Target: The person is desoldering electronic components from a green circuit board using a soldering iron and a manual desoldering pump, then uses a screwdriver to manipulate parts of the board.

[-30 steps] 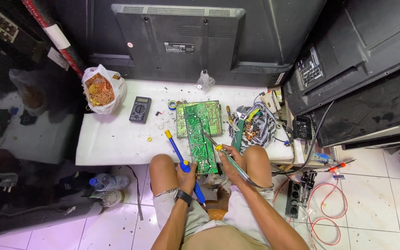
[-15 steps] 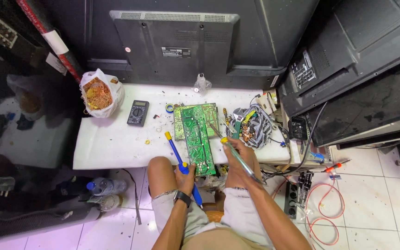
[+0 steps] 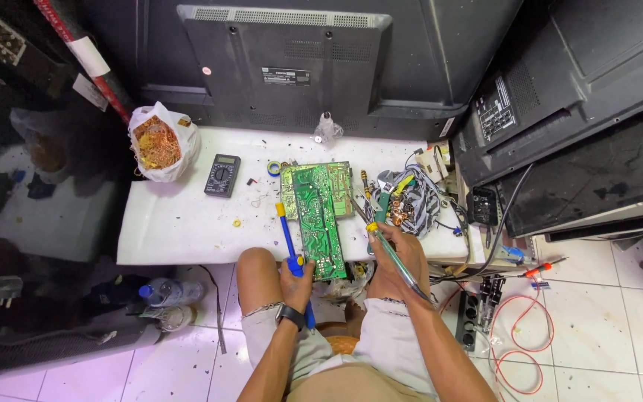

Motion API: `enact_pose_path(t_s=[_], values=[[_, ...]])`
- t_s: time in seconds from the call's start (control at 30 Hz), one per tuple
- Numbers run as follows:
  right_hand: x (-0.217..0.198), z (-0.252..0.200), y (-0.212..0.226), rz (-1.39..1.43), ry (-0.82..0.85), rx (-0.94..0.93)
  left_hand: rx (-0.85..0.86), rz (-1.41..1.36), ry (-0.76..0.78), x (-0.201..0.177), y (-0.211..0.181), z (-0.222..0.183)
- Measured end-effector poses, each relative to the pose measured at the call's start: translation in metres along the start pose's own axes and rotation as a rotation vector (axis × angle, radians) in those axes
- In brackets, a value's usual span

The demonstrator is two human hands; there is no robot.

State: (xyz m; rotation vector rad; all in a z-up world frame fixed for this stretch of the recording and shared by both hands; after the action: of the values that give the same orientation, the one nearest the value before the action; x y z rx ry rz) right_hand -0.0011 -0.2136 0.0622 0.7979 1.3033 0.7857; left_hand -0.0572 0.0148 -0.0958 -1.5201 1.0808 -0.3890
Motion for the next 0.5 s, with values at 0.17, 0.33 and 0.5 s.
enact_pose_path(t_s=[0.17, 0.33, 0.5], values=[[0.0, 0.001, -0.001, 0.017, -0.006, -0.015, 0.05, 0.125, -0.036, 0.014, -0.021, 0.028], [-0.006, 0.002, 0.003, 0.074, -0.009, 0.006, -0.137, 0.241, 0.06, 0.03, -0.007, 0.072], [-0.008, 0.001, 0.003, 0.104, 0.012, 0.049, -0.082, 0.276, 0.204, 0.041, -0.001, 0.099]])
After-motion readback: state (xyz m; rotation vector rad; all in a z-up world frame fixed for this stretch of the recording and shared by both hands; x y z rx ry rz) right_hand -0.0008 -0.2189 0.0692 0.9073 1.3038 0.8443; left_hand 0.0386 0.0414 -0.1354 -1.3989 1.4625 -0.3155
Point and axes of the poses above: each hand's wrist, its own z-axis towards the middle knuckle, its own x-axis out of the palm, y = z × x, the point moved 6 cm from there along z, towards the middle knuckle, and after that the axes turned 1 degree about -y, right-handed, at the moved point
